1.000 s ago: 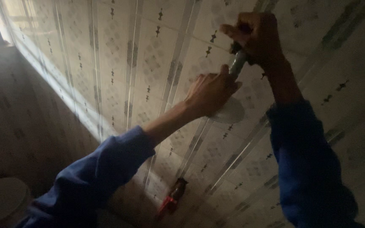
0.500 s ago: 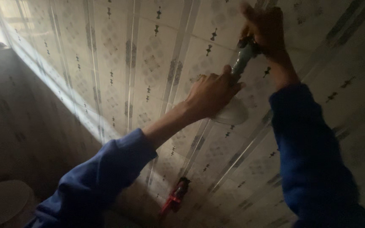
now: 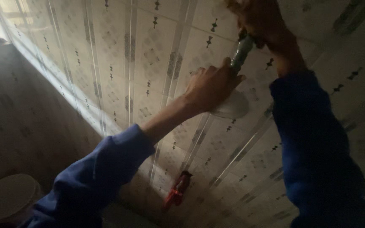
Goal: The person installs a ceiling light fixture by screwing a metal pipe into a ceiling mount and attaching a glass shade. The hands tighten the connection and adjust the fixture to secure it in place.
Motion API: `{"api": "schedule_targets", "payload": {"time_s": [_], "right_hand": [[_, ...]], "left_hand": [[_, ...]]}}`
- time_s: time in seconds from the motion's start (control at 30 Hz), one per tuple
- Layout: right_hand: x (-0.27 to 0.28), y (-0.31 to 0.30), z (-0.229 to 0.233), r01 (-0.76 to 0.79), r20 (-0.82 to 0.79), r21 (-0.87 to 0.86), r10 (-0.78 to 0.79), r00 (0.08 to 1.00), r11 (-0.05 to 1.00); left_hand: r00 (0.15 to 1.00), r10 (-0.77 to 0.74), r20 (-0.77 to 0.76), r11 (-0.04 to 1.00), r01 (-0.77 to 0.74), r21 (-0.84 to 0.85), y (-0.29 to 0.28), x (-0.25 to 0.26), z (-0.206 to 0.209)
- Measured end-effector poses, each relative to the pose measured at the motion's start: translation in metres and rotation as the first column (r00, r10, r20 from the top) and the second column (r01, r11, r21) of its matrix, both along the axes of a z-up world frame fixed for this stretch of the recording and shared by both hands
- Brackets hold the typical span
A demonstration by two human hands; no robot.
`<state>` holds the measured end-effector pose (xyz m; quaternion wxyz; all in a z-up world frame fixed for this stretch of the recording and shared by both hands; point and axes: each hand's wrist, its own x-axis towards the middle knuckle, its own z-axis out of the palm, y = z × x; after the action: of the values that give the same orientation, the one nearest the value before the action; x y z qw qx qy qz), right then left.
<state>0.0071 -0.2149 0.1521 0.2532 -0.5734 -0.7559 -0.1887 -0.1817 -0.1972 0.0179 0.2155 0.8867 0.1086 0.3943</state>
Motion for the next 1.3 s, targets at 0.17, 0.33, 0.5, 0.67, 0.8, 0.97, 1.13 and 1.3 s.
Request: {"api": "schedule_targets", "payload": {"time_s": [0.17,0.33,0.5,0.67,0.8,0.97,1.13,1.3], "right_hand": [[0.024,0.004,-0.006,-0.173,0.154,0.119,0.154,0.976,0.978],[0.012,-0.003,-0.014,-0.128,0.111,0.071,0.120,0.987,0.989],[0.031,0.012,-0.011,-0.130,0.210,0.108,0.105,0.972,0.986],[0.085,0.030,-0.013,-0.261,0.299,0.254,0.181,0.937,0.931],[0.092,0.039,-0.015,-0.398,0.370,0.280,0.285,0.884,0.874],[0.042,0.014,-0.012,-0.525,0.448,0.248,0.385,0.807,0.814],[0.000,-0.022,-0.013,-0.211,-0.248,-0.049,0.192,0.950,0.976],[0.017,0.007,0.005,-0.371,0.326,0.076,0.329,0.886,0.925]], "left_hand": [[1.000,-0.019,-0.011,1.000,0.019,0.006,0.001,0.000,0.001],[0.996,0.008,-0.084,0.998,-0.013,-0.058,-0.003,-0.001,0.003],[1.000,0.011,-0.011,0.999,-0.011,0.039,-0.001,0.001,-0.001],[0.999,-0.054,-0.002,0.999,0.054,0.007,0.005,0.002,-0.003],[0.992,-0.126,-0.001,0.991,0.126,0.040,0.013,-0.007,-0.009],[0.987,-0.131,-0.096,0.991,0.134,0.026,0.014,-0.012,-0.012],[0.989,-0.118,-0.095,0.993,0.118,-0.006,0.009,-0.012,-0.007],[0.985,-0.134,-0.110,0.991,0.132,-0.029,0.010,-0.016,-0.006]]}}
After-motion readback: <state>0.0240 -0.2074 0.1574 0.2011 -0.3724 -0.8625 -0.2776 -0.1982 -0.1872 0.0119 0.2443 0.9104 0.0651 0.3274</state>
